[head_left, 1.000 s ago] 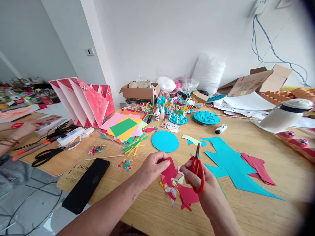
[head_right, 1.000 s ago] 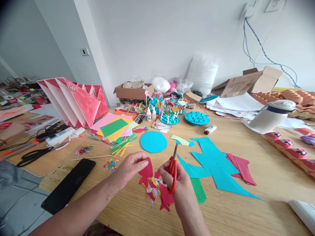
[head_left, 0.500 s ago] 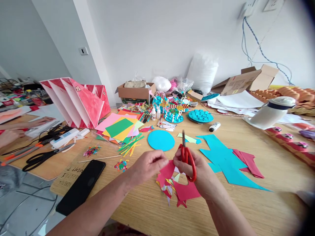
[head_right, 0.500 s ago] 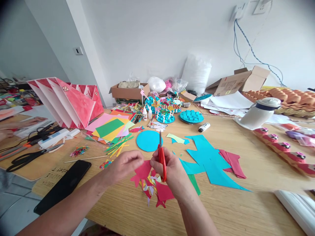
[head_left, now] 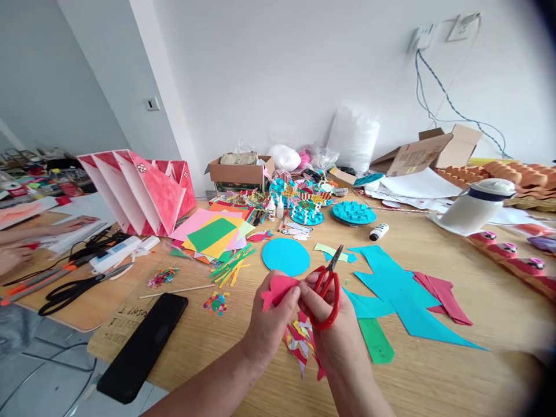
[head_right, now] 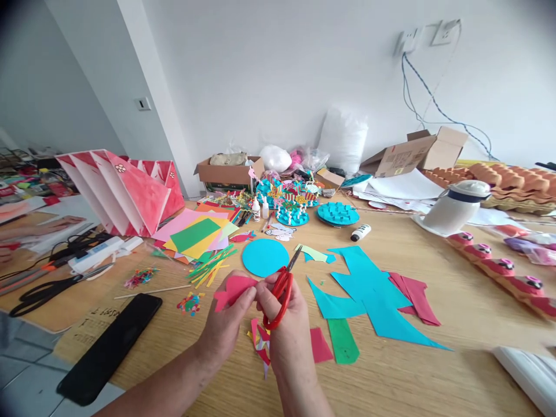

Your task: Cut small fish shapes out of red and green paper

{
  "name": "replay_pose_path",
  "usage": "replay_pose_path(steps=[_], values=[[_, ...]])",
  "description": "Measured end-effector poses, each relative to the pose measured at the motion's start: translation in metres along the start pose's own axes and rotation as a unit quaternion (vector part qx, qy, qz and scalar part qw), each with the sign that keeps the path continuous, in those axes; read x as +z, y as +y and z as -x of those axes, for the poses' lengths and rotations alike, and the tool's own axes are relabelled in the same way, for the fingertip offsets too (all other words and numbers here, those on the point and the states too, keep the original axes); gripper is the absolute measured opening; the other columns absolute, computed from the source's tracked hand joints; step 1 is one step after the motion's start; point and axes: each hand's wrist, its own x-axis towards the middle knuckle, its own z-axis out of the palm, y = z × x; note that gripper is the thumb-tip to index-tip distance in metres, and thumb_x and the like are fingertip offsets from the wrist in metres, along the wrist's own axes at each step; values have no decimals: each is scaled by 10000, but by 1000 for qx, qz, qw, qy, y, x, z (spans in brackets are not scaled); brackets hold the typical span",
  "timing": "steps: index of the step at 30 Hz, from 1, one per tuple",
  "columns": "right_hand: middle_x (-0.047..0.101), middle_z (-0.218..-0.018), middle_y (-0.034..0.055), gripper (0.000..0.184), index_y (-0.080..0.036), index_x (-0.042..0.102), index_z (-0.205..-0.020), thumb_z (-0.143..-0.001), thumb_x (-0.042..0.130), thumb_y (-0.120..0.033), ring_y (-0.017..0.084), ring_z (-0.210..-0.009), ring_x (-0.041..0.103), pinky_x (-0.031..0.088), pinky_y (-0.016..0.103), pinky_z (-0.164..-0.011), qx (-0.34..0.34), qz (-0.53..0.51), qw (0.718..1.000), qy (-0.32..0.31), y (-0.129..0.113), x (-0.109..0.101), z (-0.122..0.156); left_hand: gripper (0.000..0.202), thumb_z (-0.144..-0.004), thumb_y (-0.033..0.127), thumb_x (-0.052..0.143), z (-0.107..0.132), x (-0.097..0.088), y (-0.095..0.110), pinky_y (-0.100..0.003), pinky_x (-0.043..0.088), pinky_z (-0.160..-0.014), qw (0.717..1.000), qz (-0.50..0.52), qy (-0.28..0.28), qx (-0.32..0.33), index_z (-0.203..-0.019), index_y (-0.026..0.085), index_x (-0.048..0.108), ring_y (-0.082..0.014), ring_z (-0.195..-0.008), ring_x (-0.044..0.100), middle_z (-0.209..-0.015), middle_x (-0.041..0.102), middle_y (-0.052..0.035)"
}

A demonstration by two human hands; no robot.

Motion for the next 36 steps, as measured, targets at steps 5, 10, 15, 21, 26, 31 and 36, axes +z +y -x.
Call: replay_pose_path(steps=[5, 10, 15, 21, 26, 31, 36], values=[[581, -596, -53, 208, -187, 562, -769, -662, 732, -242, 64, -479, 445, 300, 174, -420, -2, 31, 999, -17, 0, -3, 0, 174, -753, 308, 570, -3, -2, 3, -250, 445, -644, 997, -52, 50, 15, -675, 161, 520, -138, -646, 526, -646, 548, -3], [570, -609, -50, 204, -187, 554, -767, -671, 722, -248, 71, -506, 448, 330, 187, -461, -17, 36, 999, -12, -3, 2, 0, 182, -712, 333, 606, -2, 0, 6, -270, 466, -710, 998, 9, 54, -22, -733, 152, 603, -171, -725, 594, -728, 649, -35], [527, -572, -61, 207, -188, 535, -740, -667, 719, -251, 79, -509, 428, 332, 195, -475, -8, 31, 999, -7, -5, 9, 2, 172, -684, 309, 610, -3, 3, 11, -268, 461, -676, 995, 36, 76, -47, -630, 146, 627, -169, -669, 596, -616, 647, -18], [544, -609, -52, 156, -206, 558, -772, -722, 692, -269, 87, -539, 438, 336, 199, -486, -23, 58, 998, -4, -2, 3, 5, 157, -659, 299, 637, -3, 0, 9, -256, 456, -671, 991, 57, 108, -54, -590, 159, 632, -145, -628, 580, -593, 646, 5], [545, -624, -56, 161, -208, 556, -781, -719, 693, -266, 88, -543, 427, 343, 196, -496, -23, 64, 997, -35, -1, 1, 4, 143, -662, 284, 633, -1, 2, 8, -258, 467, -684, 992, 73, 83, -67, -597, 158, 649, -148, -633, 594, -577, 641, 2], [539, -634, -49, 228, -201, 546, -776, -671, 720, -305, 89, -525, 405, 331, 193, -478, -1, 78, 996, -42, -5, 3, 4, 145, -673, 297, 621, -1, 2, 10, -259, 463, -675, 992, 50, 89, -75, -636, 159, 646, -160, -682, 597, -632, 647, -4], [452, -578, -43, 243, -204, 507, -721, -780, 570, -431, 123, -524, 383, 322, 233, -491, -5, 193, 978, -74, -6, 0, 10, 191, -641, 322, 629, -3, 1, 14, -267, 447, -638, 986, 34, 139, -89, -553, 160, 579, -147, -596, 554, -558, 599, 7]])
